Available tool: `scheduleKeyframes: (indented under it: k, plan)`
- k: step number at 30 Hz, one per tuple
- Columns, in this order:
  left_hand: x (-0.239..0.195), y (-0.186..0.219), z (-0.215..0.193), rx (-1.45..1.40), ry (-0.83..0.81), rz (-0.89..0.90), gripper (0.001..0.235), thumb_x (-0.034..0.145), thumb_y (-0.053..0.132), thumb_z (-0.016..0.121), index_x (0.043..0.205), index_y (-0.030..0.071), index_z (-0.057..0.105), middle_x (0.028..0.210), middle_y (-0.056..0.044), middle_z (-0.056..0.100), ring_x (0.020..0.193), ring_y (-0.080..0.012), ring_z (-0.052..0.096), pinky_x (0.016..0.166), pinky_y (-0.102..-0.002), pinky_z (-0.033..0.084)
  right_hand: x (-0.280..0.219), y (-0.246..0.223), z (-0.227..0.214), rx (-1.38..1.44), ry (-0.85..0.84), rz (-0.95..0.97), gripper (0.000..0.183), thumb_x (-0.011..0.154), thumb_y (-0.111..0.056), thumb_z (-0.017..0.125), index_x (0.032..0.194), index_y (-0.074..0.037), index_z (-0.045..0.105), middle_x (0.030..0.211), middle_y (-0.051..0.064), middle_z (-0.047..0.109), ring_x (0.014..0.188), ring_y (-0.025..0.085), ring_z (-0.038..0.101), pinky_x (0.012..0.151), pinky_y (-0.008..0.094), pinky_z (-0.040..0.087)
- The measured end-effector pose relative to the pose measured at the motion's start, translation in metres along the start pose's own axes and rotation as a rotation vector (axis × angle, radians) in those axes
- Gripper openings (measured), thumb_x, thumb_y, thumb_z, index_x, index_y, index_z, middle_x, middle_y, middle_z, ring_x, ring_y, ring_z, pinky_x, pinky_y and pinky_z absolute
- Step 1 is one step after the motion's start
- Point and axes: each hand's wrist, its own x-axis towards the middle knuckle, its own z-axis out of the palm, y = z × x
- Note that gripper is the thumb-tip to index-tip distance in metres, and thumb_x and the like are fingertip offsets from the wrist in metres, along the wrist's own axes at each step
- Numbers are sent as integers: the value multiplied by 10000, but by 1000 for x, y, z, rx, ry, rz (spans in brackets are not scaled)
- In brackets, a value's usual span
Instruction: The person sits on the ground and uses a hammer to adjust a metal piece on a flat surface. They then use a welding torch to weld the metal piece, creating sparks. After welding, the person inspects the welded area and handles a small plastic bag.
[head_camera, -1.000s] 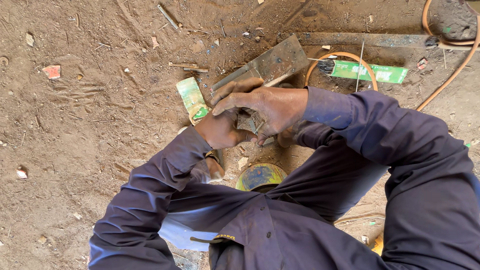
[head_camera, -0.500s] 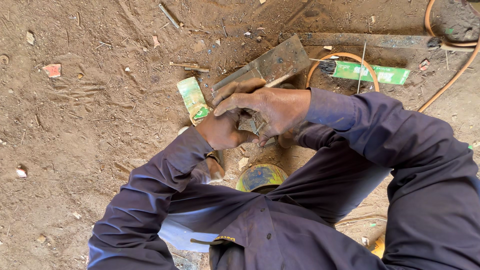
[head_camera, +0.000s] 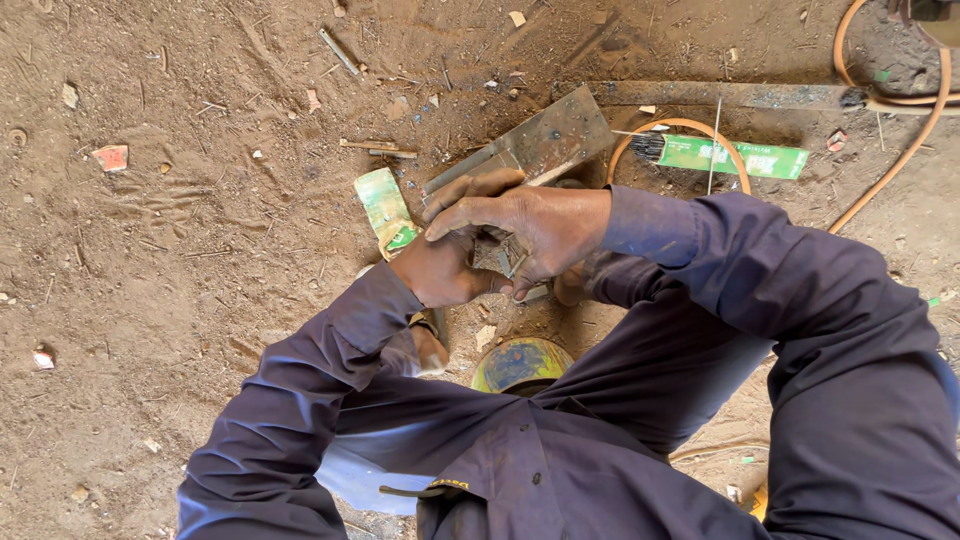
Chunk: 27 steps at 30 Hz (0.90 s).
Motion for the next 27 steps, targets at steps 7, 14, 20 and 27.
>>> scheduleKeyframes:
  k: [7, 14, 20, 27]
  plan:
    - [-1, 4, -2, 3, -10, -12, 1047, 752, 168, 930, 1577, 58, 295, 1522, -132, 396, 1334, -287, 554, 1054, -397, 569, 1, 0, 0, 34, -22, 20, 1094, 514, -190, 995, 1477, -113, 480, 1527, 123, 468, 1450, 328, 447, 1177, 440, 406]
    - [-1, 3, -3, -53, -15, -20, 1051, 742, 155, 935, 1577, 64, 304, 1508, -120, 403, 1338, -278, 565, 1064, -395, 570, 2, 3, 0, -47, 9, -58, 1096, 505, -212, 1007, 1470, -110, 496, 1522, 132, 470, 1447, 343, 438, 1173, 447, 409]
    - [0, 6, -3, -87, 6, 2, 1128, 689, 110, 948, 1593, 77, 273, 1531, -107, 369, 1363, -287, 532, 1048, -399, 585, -1, 7, 2, -15, 2, -36, 1117, 512, -223, 1009, 1483, -101, 470, 1495, 131, 474, 1414, 317, 477, 1152, 427, 433]
    - [0, 2, -3, -109, 12, -12, 1152, 672, 105, 965, 1595, 88, 275, 1525, -91, 366, 1357, -273, 542, 1045, -383, 587, 0, 10, 3, 43, -16, 17, 1136, 518, -239, 1013, 1495, -104, 451, 1508, 125, 470, 1395, 300, 510, 1130, 415, 447]
